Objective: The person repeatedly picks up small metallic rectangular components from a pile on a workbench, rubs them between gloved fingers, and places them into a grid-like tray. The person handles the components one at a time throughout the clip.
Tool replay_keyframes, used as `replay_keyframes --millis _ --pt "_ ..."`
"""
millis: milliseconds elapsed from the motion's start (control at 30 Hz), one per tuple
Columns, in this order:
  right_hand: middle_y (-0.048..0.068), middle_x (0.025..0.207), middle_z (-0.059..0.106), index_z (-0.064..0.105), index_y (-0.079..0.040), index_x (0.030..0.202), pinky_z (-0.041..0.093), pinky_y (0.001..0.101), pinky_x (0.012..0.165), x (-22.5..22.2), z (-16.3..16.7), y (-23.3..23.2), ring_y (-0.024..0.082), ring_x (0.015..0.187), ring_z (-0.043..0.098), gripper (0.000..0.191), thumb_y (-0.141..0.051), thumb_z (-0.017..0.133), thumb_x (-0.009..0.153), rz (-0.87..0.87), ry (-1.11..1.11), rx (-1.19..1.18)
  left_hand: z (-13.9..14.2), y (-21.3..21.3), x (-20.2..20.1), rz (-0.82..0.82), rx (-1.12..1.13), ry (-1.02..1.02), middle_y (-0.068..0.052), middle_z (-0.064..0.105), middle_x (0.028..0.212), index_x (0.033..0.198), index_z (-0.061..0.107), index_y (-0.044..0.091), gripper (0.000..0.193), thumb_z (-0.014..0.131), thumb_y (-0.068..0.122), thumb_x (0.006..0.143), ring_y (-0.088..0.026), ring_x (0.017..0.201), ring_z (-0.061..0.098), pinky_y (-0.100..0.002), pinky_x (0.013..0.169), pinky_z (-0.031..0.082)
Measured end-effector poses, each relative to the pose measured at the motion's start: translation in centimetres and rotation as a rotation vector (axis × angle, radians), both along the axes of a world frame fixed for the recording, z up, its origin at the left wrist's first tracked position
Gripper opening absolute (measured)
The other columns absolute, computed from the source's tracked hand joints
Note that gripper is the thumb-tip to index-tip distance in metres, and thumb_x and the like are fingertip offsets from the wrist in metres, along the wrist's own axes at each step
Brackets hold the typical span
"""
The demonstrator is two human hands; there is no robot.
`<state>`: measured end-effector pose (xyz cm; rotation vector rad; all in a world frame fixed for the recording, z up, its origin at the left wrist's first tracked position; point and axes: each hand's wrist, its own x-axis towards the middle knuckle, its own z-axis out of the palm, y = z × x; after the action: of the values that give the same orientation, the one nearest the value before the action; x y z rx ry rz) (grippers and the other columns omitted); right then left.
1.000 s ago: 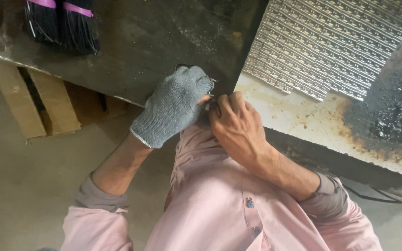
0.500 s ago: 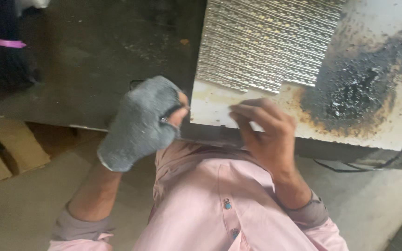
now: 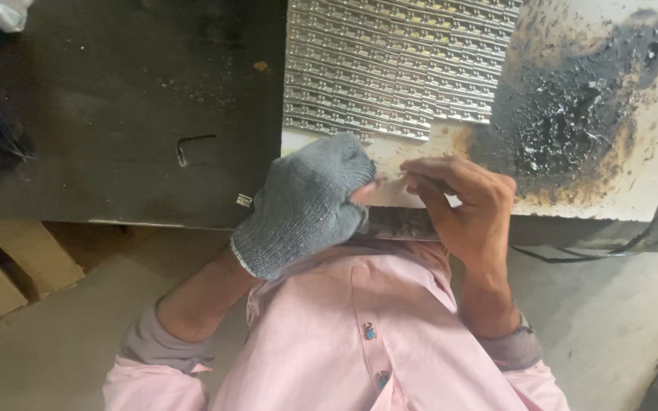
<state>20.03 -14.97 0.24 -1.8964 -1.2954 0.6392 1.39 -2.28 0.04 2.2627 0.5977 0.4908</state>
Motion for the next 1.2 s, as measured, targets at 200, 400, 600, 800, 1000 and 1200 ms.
replay_keyframes --millis 200,400,600,800,1000,1200 --pt "0.005 0.102 0.075 0.078 -0.009 0.106 0.053 0.0352 0.08 0.2 -0.7 0.0 0.024 0.091 0.068 0.023 0.003 0.082 0.086 0.031 -0.384 0.131 -1.7 -0.6 1.5 0.054 0.302 -0.043 -0.007 0.064 0.098 0.109 0.073 0.007 0.02 0.075 0.012 0.091 -0.024 0.083 0.066 -0.037 0.067 0.055" --pt "0.006 0.11 0.07 0.076 -0.011 0.114 0.053 0.0387 0.086 0.2 -0.4 -0.2 0.028 0.099 0.065 0.032 0.003 0.079 0.085 0.117 -0.426 0.112 -2.2 -0.7 1.3 0.026 0.284 0.04 -0.007 0.06 0.09 0.097 0.07 0.008 0.013 0.078 0.016 0.091 -0.025 0.079 0.064 -0.039 0.063 0.054" --pt "0.007 0.109 0.068 0.075 -0.01 0.115 0.054 0.0399 0.087 -0.7 -2.2 0.6 0.028 0.099 0.065 0.034 0.005 0.078 0.084 0.041 -0.413 0.157 -2.6 -1.4 2.1 0.149 0.242 0.031 -0.008 0.059 0.093 0.1 0.068 0.01 0.022 0.079 0.016 0.082 -0.026 0.083 0.066 -0.04 0.063 0.054" --pt "0.007 0.111 0.069 0.074 -0.008 0.116 0.054 0.036 0.082 -1.3 -2.3 1.1 0.025 0.096 0.066 0.029 0.004 0.078 0.09 0.004 -0.363 0.183 -1.8 -1.2 1.7 0.205 0.176 -0.033 -0.007 0.059 0.096 0.105 0.069 0.009 0.025 0.077 0.015 0.082 -0.026 0.087 0.067 -0.041 0.067 0.055" --pt "0.007 0.107 0.069 0.078 -0.011 0.115 0.051 0.037 0.079 -1.4 -0.7 0.2 0.025 0.095 0.064 0.027 -0.002 0.081 0.09 0.163 -0.352 0.119 -0.2 -0.4 -1.2 -0.019 0.153 -0.019 -0.006 0.059 0.095 0.102 0.072 0.007 0.02 0.078 0.019 0.087 -0.026 0.086 0.063 -0.039 0.069 0.055" --pt "0.004 0.105 0.07 0.078 -0.011 0.111 0.053 0.0367 0.081 -0.3 0.2 -0.1 0.022 0.092 0.065 0.02 -0.003 0.081 0.092 0.124 -0.398 0.031 -1.3 -1.5 0.3 -0.015 0.206 0.05 -0.008 0.063 0.097 0.095 0.072 0.007 0.017 0.078 0.013 0.081 -0.026 0.084 0.064 -0.039 0.064 0.054"
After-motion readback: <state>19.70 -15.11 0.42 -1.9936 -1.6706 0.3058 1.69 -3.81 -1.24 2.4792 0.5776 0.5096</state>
